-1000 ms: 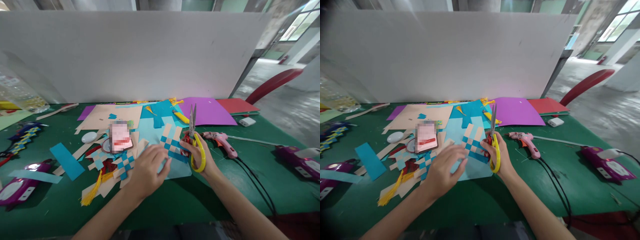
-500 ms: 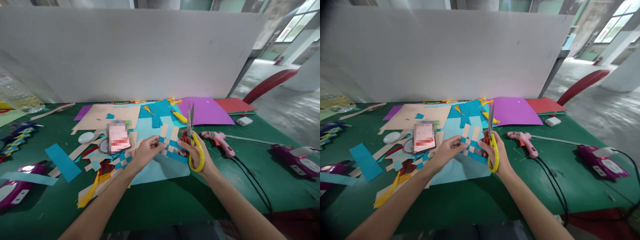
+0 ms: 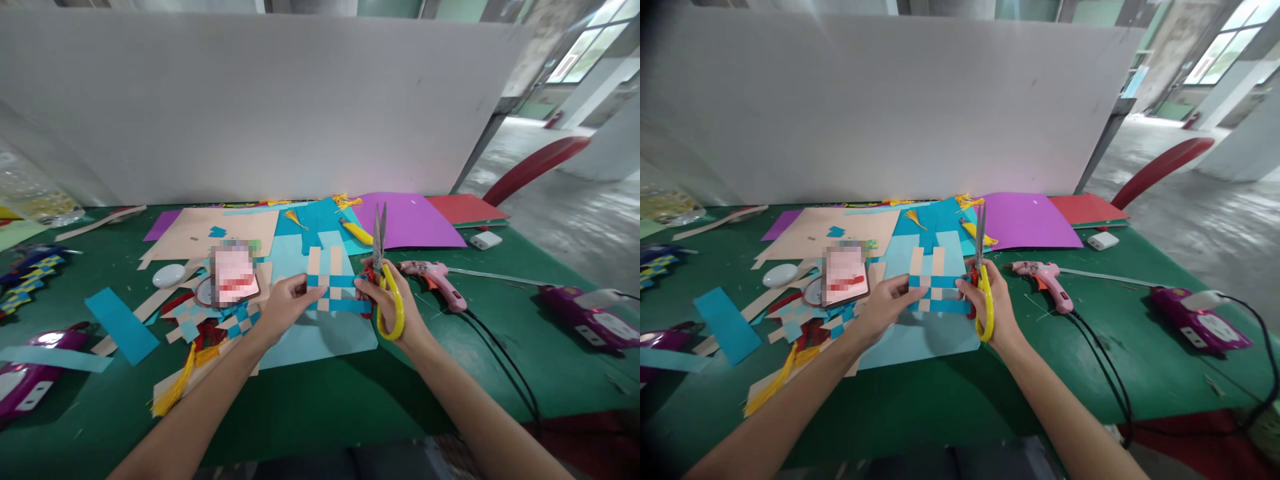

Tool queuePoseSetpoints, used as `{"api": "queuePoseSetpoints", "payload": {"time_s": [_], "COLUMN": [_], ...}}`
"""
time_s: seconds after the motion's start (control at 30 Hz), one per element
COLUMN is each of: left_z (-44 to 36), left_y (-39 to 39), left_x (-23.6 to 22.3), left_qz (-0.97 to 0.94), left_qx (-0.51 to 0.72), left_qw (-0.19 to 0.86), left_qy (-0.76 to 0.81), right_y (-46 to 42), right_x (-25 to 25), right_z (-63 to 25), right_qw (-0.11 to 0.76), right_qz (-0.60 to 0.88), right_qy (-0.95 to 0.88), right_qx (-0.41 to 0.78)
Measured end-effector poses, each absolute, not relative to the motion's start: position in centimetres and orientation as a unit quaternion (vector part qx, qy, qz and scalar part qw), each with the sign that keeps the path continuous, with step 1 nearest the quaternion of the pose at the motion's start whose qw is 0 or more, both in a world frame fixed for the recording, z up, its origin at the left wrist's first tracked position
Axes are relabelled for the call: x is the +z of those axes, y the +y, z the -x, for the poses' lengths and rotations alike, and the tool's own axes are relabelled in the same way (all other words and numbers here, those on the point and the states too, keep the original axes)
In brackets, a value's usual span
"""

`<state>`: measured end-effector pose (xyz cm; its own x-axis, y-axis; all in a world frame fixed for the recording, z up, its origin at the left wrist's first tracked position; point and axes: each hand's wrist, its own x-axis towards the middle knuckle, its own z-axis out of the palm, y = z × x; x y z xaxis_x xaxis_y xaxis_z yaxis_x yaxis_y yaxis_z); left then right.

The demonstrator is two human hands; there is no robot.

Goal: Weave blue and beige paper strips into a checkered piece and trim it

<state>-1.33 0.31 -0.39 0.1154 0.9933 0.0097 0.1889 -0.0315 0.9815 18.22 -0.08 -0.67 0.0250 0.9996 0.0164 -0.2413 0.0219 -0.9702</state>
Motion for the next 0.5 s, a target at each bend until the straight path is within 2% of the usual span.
{"api": "queuePoseSetpoints", "payload": {"time_s": [0.1,0.5], "left_z": [1.37,1.54], "left_y": [0.32,0.52], "left_x": [-0.36,-0.44], "left_qz": [-0.586,-0.559], "left_qx": [0.397,0.435], "left_qw": [0.485,0.493], "left_qy": [0.512,0.506], "right_y": [-0.07,0.11], "right_x": [-0.76,-0.81], "right_z": [-18.24,-18.34], "right_qw": [0.568,0.594], "right_qz": [0.435,0.437], "right_qy": [-0.440,-0.433], "right_qx": [0.542,0.519]}}
